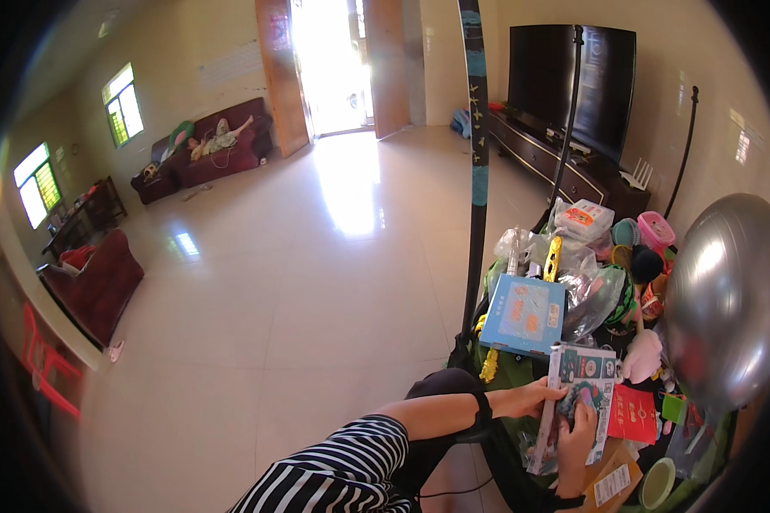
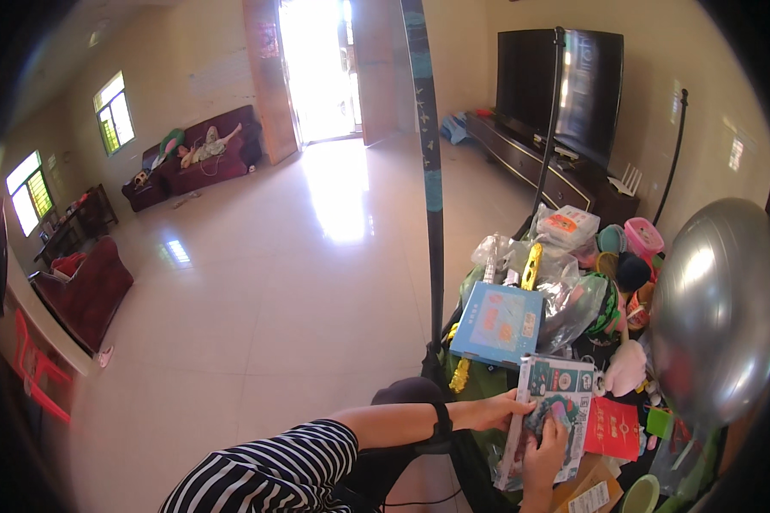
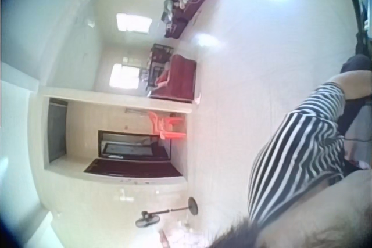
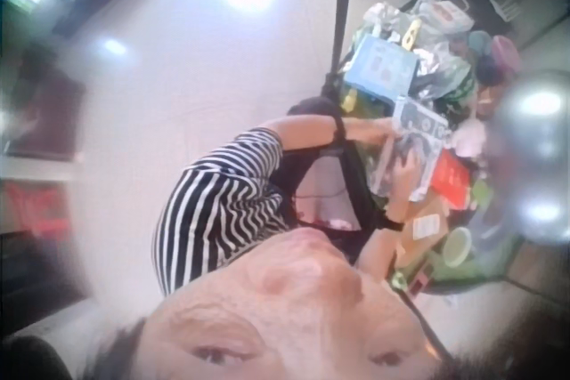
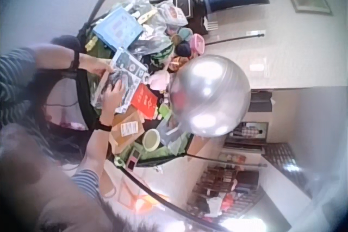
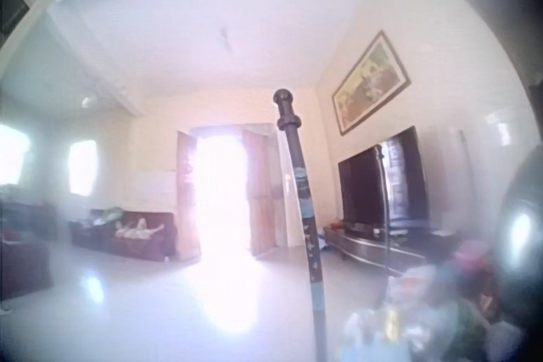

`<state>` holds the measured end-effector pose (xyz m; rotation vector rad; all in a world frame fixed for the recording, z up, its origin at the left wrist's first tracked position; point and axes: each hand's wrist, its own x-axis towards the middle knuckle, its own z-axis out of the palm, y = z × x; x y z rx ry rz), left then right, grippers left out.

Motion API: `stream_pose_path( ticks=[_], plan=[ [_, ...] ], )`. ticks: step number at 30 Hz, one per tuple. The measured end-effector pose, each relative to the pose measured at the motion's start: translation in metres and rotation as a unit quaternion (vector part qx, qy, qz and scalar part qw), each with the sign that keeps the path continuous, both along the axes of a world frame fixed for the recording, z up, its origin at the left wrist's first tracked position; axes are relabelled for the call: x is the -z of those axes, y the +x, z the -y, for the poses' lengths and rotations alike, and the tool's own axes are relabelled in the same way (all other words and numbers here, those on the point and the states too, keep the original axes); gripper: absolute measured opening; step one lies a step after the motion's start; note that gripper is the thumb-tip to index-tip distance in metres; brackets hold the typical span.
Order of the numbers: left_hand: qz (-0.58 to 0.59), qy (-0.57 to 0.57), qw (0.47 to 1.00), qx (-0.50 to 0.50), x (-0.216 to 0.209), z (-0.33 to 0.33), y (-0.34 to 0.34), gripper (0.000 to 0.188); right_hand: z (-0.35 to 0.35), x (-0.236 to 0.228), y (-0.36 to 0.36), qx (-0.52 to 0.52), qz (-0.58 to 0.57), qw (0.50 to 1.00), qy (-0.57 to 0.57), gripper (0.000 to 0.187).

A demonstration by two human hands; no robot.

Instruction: The person wipes the exterior surfaces of a blue box, a larger white illustrated box, and a red prize certificate folder with a cloth.

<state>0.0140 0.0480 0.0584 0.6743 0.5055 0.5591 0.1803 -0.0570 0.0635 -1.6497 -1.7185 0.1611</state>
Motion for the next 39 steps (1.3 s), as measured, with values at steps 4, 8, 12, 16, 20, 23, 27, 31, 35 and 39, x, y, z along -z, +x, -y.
stream_pose_path(
  ticks=[4, 8, 12, 16, 20, 23, 27, 31, 35, 39],
  plan=[
    [-0.038, 0.047, 0.996, 0.063, 0.011, 0.003, -0.002, 0.054, -0.003, 0.006, 0.012, 0.073, 0.034, 0.997, 0.005, 0.036],
    [-0.057, 0.061, 0.994, 0.073, 0.006, 0.006, -0.004, 0.061, -0.011, 0.024, 0.047, 0.241, 0.049, 0.968, -0.060, 0.025],
    [-0.043, 0.074, 0.994, 0.066, -0.013, 0.020, -0.005, 0.060, -0.015, 0.057, 0.083, 0.303, 0.008, 0.953, -0.013, 0.035],
    [-0.037, 0.069, 0.992, 0.103, -0.004, 0.014, -0.007, 0.060, -0.023, 0.061, 0.061, 0.138, -0.034, 0.988, 0.058, 0.042],
    [-0.046, 0.106, 0.989, 0.093, -0.001, 0.012, -0.008, 0.049, -0.003, -0.014, -0.011, -0.009, -0.002, 0.997, 0.081, 0.040],
    [-0.039, 0.125, 0.986, 0.099, 0.002, 0.012, -0.006, 0.048, -0.003, -0.018, -0.011, 0.022, -0.006, 0.997, 0.071, 0.039],
    [-0.020, 0.110, 0.988, 0.104, -0.001, 0.018, -0.010, 0.053, -0.007, -0.016, 0.013, 0.136, -0.014, 0.988, 0.066, 0.039],
    [-0.020, 0.112, 0.986, 0.122, -0.019, 0.027, -0.016, 0.054, -0.009, -0.007, 0.049, 0.306, -0.025, 0.951, 0.039, 0.042],
    [-0.010, 0.148, 0.980, 0.134, -0.016, 0.026, -0.005, 0.034, -0.002, 0.014, 0.093, 0.376, 0.036, 0.926, 0.020, 0.042],
    [0.006, 0.193, 0.967, 0.165, -0.015, 0.016, -0.005, 0.011, -0.002, -0.040, 0.033, 0.175, -0.086, 0.980, 0.032, 0.032]
  ],
)
